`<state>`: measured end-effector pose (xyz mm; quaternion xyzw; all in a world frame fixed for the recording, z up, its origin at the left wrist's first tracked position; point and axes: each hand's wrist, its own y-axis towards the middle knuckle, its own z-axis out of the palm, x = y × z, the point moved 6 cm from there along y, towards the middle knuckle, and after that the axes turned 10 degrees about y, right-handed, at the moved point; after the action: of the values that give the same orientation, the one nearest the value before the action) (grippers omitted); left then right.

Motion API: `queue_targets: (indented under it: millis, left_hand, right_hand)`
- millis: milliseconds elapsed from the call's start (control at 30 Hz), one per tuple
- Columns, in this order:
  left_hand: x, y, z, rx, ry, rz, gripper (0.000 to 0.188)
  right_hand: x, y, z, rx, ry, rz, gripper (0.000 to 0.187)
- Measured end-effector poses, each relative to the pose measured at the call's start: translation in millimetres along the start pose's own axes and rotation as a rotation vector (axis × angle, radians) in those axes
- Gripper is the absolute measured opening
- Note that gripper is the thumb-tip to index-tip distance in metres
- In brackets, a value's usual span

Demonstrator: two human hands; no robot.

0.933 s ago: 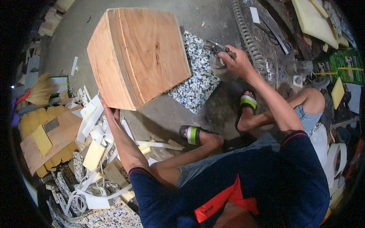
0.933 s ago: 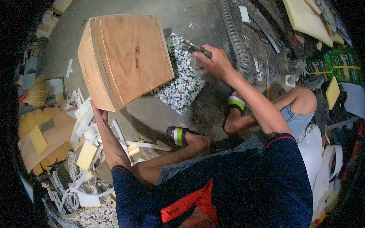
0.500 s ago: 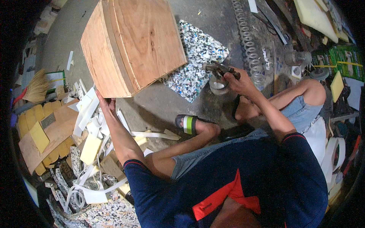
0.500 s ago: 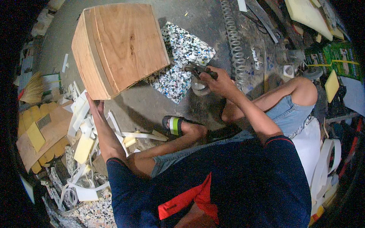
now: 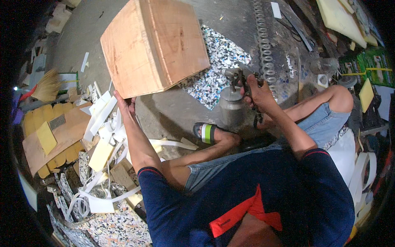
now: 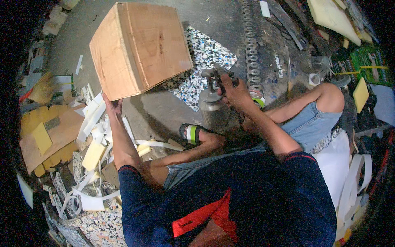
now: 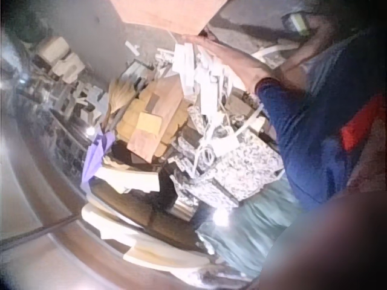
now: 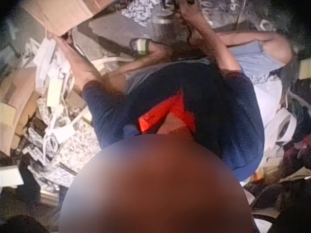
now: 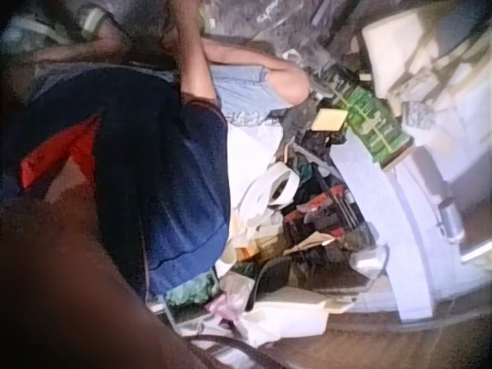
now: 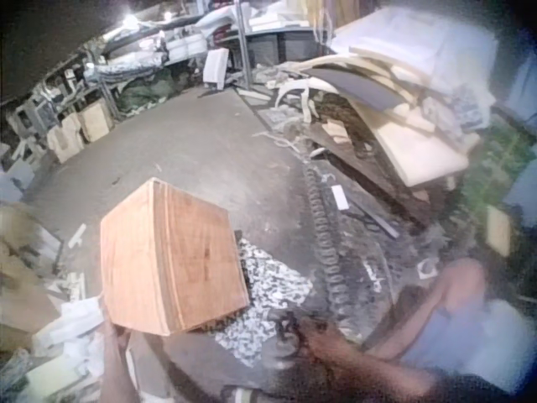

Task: The person picks up a wooden box, sits on the floor, and uses a hammer to tap the box's edges. Then the person uses a spray gun to apply a finish to the box and wraps it with a white sheet.

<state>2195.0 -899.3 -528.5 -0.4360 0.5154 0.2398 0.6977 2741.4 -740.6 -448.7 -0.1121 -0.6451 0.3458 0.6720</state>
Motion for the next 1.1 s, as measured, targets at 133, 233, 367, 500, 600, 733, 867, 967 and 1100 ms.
queue_targets:
  millis: [133,233,367,500,600,733,867,967,1100]
  left_hand:
    - [-4,-7,13,0.054,0.001,-0.006,0.068]
    - [-5,-9,17,0.043,0.014,-0.053,0.067]
    - [-7,-9,22,0.049,0.020,-0.041,0.067]
    - [-8,-11,24,0.038,0.000,-0.032,0.068]
    - [-11,-13,29,0.090,0.002,0.004,0.070]
    - [-13,-15,31,0.076,0.018,0.024,0.070]
    - [-13,-14,32,0.117,0.030,0.033,0.069]
    - [-11,-11,28,0.094,0.014,0.014,0.070]
    - [-9,-8,28,0.127,0.038,0.008,0.071]
  right_hand:
    - [17,-32,10,0.058,0.022,-0.014,0.059]
    - [28,-52,16,0.108,-0.010,-0.074,0.064]
    - [35,-72,19,0.202,-0.028,-0.091,0.069]
    - [56,-85,28,0.419,-0.134,-0.250,0.073]
    - [79,-84,35,0.459,-0.294,-0.387,0.044]
    - [113,-76,46,0.448,-0.370,-0.604,0.033]
    - [131,-64,39,0.268,-0.370,-0.524,0.037]
    - [145,-65,38,0.330,-0.327,-0.568,0.038]
    - [164,-60,41,0.359,-0.436,-0.601,0.041]
